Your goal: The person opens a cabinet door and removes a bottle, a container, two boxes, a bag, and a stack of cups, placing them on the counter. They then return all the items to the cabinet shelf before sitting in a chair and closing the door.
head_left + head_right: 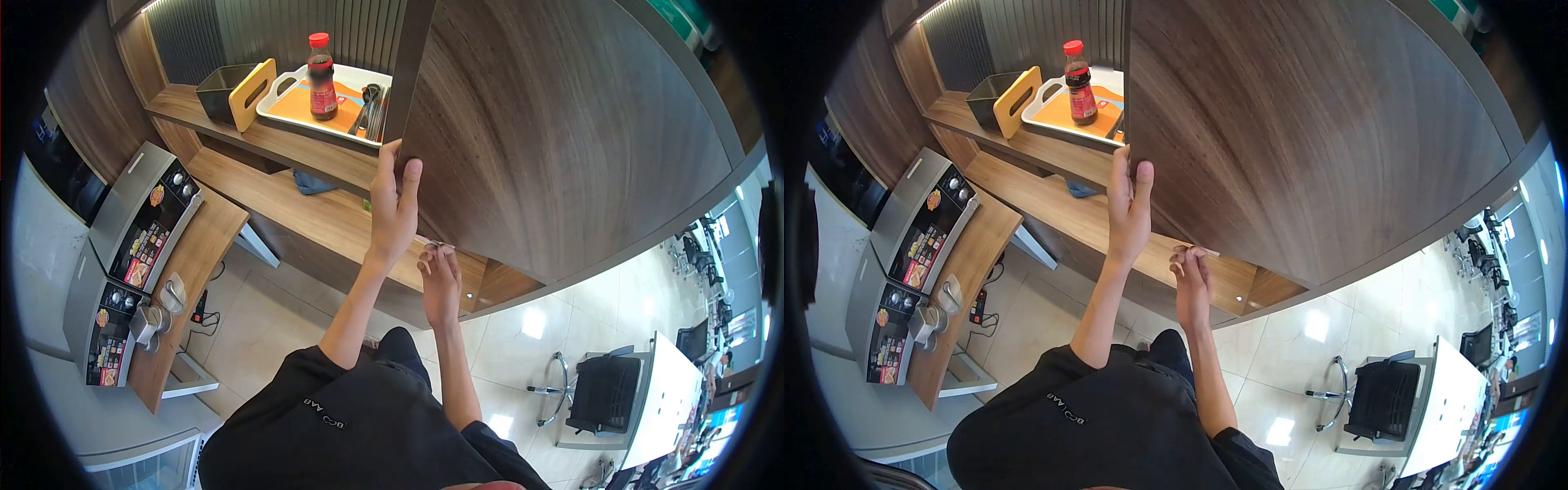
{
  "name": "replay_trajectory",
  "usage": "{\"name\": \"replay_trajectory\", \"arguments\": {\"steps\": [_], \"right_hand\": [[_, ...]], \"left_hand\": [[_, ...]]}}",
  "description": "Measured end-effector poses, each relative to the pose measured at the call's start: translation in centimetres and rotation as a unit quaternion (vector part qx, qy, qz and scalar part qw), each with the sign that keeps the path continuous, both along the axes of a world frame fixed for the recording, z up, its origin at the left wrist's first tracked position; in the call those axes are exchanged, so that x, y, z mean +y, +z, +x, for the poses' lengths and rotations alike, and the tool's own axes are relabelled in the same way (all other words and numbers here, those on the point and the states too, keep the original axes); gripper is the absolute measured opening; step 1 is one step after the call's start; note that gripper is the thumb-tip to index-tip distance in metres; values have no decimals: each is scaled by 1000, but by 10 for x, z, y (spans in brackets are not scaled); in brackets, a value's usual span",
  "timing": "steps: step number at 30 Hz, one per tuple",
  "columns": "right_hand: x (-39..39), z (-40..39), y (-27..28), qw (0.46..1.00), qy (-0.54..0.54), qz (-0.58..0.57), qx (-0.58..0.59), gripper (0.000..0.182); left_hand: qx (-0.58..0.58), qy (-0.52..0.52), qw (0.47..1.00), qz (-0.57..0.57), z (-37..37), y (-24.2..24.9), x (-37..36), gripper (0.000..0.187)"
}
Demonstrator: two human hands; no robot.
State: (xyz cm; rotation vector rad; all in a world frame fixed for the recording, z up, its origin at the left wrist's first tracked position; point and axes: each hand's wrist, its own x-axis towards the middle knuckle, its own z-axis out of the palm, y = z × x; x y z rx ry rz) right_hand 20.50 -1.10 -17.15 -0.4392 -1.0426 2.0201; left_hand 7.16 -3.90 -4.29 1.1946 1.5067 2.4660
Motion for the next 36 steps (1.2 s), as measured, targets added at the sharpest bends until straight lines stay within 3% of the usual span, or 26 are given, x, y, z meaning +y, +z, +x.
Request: {"name": "replay_trajectory", "arguments": {"steps": [2,6,9,12,15,18,25,28,31,34,36], "right_hand": [[-10,9,2,999,-16,32,-34,16],[-14,2,2,1000,-4,8,29,34],[-7,-14,9,980,-6,-127,151,38],[-3,-25,8,972,-3,-168,163,44],[-8,-22,13,991,-61,-41,112,38],[3,-13,-19,992,-64,-6,112,29],[-2,4,-15,997,-41,-33,64,20],[-9,11,-29,992,-46,-28,110,16],[-16,20,-31,991,-66,-2,116,22],[-28,31,-19,991,-6,36,126,25],[-48,38,-5,991,7,-27,130,32]], "left_hand": [[-2,8,1000,-3,2,0,1,34],[7,31,999,5,12,3,-6,35],[22,33,999,16,13,-1,-10,36],[28,37,999,-2,16,-2,-20,36],[60,67,996,-19,21,3,-33,32],[92,92,991,-33,33,12,-48,28],[88,88,987,-103,45,15,-65,29],[119,96,984,-88,58,14,-82,25],[125,111,983,-73,74,12,-94,21],[115,128,983,-62,89,9,-100,20],[112,136,982,-62,97,8,-104,21]]}}
